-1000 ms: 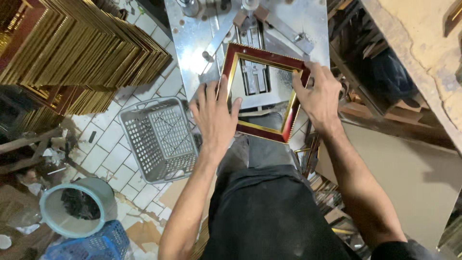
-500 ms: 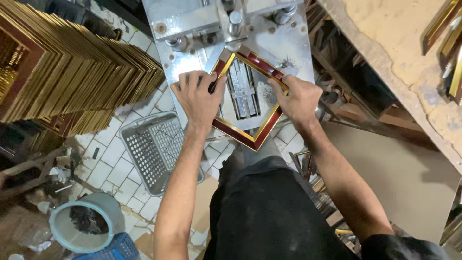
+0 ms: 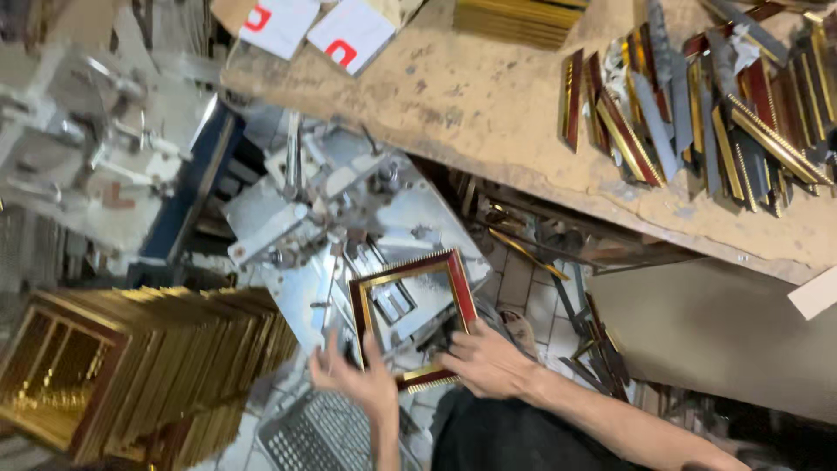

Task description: The person assembles picture frames by placing four cut frame pieces into a corner-joining machine, pressing the handle to join the corners, and then stacking the completed frames on a nearby table. The person repeats this process for multiple frames of different colors.

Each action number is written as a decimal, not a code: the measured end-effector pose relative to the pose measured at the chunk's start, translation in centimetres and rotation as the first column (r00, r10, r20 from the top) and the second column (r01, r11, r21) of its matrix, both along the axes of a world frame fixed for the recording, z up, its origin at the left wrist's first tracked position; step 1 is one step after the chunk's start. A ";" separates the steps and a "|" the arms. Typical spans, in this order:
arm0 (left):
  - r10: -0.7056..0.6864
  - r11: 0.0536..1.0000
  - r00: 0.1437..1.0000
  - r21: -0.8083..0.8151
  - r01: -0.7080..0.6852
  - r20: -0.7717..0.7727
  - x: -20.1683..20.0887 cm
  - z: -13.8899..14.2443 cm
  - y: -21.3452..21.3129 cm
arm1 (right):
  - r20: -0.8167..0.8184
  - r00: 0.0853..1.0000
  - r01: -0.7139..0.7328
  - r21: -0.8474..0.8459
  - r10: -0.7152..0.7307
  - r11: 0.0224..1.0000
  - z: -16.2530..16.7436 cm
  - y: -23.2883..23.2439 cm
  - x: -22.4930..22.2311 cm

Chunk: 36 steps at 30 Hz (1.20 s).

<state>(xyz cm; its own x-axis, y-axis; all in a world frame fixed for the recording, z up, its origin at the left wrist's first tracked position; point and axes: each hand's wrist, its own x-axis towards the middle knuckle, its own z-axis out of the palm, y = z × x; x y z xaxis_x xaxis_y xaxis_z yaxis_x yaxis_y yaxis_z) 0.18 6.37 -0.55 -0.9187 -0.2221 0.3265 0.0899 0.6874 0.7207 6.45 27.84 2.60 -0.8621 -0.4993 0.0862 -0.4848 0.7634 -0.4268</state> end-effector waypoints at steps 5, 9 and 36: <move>-0.072 0.632 0.971 0.764 -0.131 0.226 1.1 3.4 1.4 | 0.146 0.979 0.196 -0.470 -0.143 0.861 3.1 8.5 3.4; -0.631 0.640 0.751 0.678 0.363 0.193 -3.8 4.7 11.9 | 0.598 0.744 0.653 -0.745 -0.300 0.134 5.2 13.3 2.7; -0.982 0.012 0.094 -0.448 0.894 0.161 -19.2 7.5 48.6 | -0.399 0.264 0.913 0.397 -0.878 0.094 6.3 43.6 1.1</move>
<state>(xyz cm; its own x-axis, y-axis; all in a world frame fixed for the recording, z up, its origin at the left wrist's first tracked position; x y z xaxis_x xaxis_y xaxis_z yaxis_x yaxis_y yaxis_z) -19.06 54.98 6.98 -0.1418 0.9607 0.2385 0.9386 0.0539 0.3409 7.51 71.45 8.95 -0.7101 0.6698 0.2168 0.7019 0.6976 0.1436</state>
